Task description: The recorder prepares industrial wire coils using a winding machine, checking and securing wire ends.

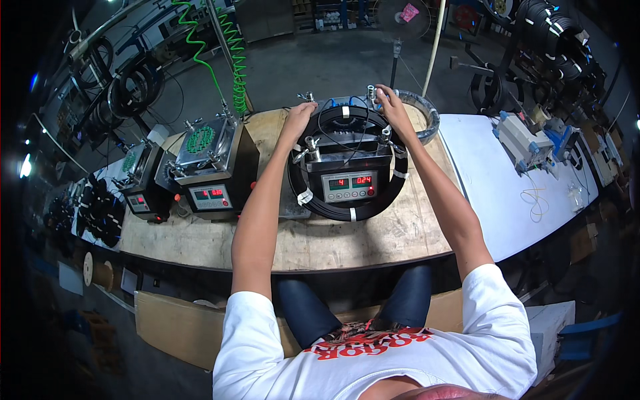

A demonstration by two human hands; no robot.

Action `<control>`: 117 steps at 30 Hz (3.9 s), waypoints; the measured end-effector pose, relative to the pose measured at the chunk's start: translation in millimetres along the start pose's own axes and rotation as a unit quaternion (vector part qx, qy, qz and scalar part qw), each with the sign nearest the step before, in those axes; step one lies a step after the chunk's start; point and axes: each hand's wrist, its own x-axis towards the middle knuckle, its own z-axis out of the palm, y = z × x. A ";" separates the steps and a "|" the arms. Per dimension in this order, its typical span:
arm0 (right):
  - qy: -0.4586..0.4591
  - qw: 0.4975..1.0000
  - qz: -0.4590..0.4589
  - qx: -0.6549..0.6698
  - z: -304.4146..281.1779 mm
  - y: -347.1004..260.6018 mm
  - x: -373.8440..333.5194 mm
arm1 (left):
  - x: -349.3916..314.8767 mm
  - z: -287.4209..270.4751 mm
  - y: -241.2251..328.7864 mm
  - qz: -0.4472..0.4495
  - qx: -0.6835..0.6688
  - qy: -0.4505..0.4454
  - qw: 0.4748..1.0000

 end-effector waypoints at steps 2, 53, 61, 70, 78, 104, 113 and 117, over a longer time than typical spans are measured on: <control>0.008 1.000 -0.007 0.002 -2.6 2.0 1.1 | 0.3 2.4 0.2 -0.004 -0.005 0.001 1.000; -0.041 0.999 0.003 0.003 1.9 -14.7 -8.6 | -8.2 0.6 8.1 0.002 0.025 0.078 0.997; -0.059 0.998 -0.003 -0.005 -4.1 -3.2 -4.0 | -8.3 4.5 14.9 -0.014 0.001 0.074 0.997; -0.058 0.998 -0.017 -0.014 -6.7 -3.3 -3.8 | -10.8 9.6 16.5 0.045 -0.047 0.066 0.996; -0.062 0.998 0.019 0.001 -4.2 -18.8 -10.2 | -5.3 3.9 9.2 0.083 -0.012 0.029 0.996; -0.056 0.998 0.011 0.016 -2.2 -13.4 -8.7 | -13.7 2.8 20.2 0.048 -0.029 0.023 0.998; -0.058 0.998 -0.008 0.006 0.0 -11.5 -5.9 | -14.0 1.6 23.0 0.054 -0.031 0.009 0.998; -0.061 0.998 0.023 0.012 -4.6 -6.9 -2.6 | -15.2 6.3 27.3 0.049 -0.026 0.008 0.998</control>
